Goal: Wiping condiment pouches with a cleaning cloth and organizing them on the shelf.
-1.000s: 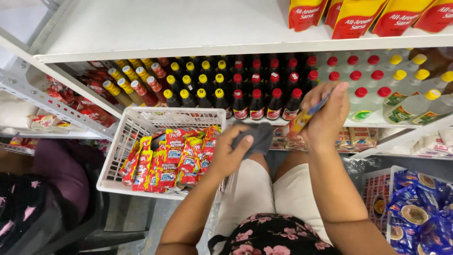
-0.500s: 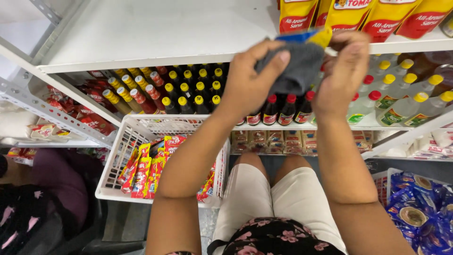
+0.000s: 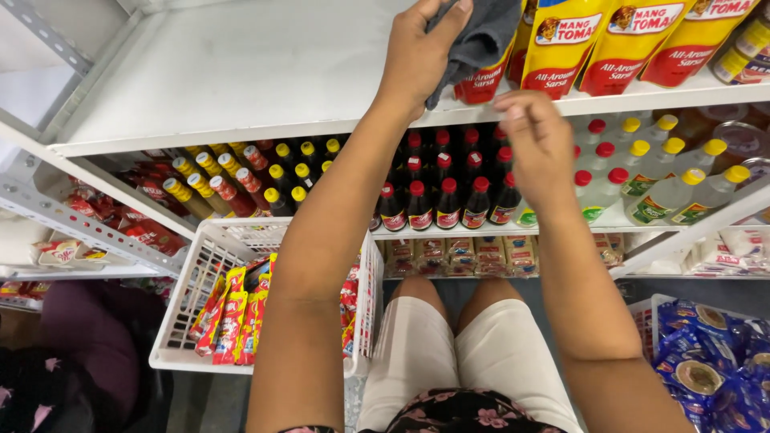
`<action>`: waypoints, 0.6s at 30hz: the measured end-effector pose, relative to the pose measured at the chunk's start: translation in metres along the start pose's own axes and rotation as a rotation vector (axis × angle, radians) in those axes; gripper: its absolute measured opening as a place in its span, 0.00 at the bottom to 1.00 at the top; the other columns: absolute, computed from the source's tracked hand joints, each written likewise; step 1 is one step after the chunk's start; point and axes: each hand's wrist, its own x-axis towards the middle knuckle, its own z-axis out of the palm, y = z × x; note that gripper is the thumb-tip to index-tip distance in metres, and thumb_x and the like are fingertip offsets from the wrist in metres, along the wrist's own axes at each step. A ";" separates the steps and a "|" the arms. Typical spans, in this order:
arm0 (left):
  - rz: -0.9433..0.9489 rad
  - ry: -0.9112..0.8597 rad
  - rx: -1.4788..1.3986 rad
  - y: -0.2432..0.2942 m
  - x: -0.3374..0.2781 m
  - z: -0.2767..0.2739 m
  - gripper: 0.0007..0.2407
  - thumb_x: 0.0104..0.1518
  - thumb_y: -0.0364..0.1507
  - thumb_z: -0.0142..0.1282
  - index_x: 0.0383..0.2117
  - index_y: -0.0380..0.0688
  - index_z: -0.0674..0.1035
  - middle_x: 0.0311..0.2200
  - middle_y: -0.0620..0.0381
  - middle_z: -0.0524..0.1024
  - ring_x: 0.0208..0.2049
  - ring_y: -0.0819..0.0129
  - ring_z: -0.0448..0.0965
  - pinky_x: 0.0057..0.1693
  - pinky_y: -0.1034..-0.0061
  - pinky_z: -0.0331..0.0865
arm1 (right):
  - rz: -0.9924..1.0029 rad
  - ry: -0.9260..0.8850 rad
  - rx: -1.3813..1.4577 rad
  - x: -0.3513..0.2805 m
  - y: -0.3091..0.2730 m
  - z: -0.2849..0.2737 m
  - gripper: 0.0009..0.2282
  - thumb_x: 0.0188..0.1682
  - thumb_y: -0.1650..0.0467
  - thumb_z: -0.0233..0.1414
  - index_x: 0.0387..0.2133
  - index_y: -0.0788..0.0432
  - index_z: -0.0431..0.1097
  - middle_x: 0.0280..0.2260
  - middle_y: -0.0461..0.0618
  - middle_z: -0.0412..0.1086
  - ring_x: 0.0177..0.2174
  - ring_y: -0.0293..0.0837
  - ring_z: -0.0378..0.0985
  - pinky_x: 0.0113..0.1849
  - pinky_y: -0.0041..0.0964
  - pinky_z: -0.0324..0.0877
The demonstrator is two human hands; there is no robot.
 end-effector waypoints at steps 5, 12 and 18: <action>-0.022 -0.020 0.026 -0.002 0.001 0.000 0.10 0.66 0.30 0.55 0.45 0.36 0.83 0.35 0.62 0.82 0.36 0.79 0.77 0.46 0.79 0.74 | -0.061 -0.137 -0.218 0.000 -0.002 0.013 0.08 0.61 0.71 0.51 0.44 0.66 0.72 0.50 0.56 0.71 0.50 0.47 0.74 0.50 0.39 0.69; -0.072 -0.092 0.127 0.009 0.001 0.002 0.11 0.66 0.32 0.55 0.46 0.39 0.83 0.35 0.62 0.83 0.38 0.78 0.80 0.49 0.78 0.75 | -0.029 -0.179 -0.266 0.002 -0.016 0.020 0.09 0.58 0.71 0.53 0.46 0.65 0.72 0.53 0.58 0.69 0.51 0.53 0.75 0.51 0.40 0.70; 0.017 -0.114 0.108 0.010 -0.004 -0.012 0.11 0.67 0.31 0.55 0.46 0.36 0.82 0.38 0.61 0.83 0.39 0.78 0.78 0.50 0.77 0.74 | -0.108 -0.164 -0.273 -0.003 -0.017 0.023 0.08 0.58 0.72 0.54 0.45 0.65 0.72 0.52 0.59 0.70 0.52 0.54 0.75 0.52 0.42 0.70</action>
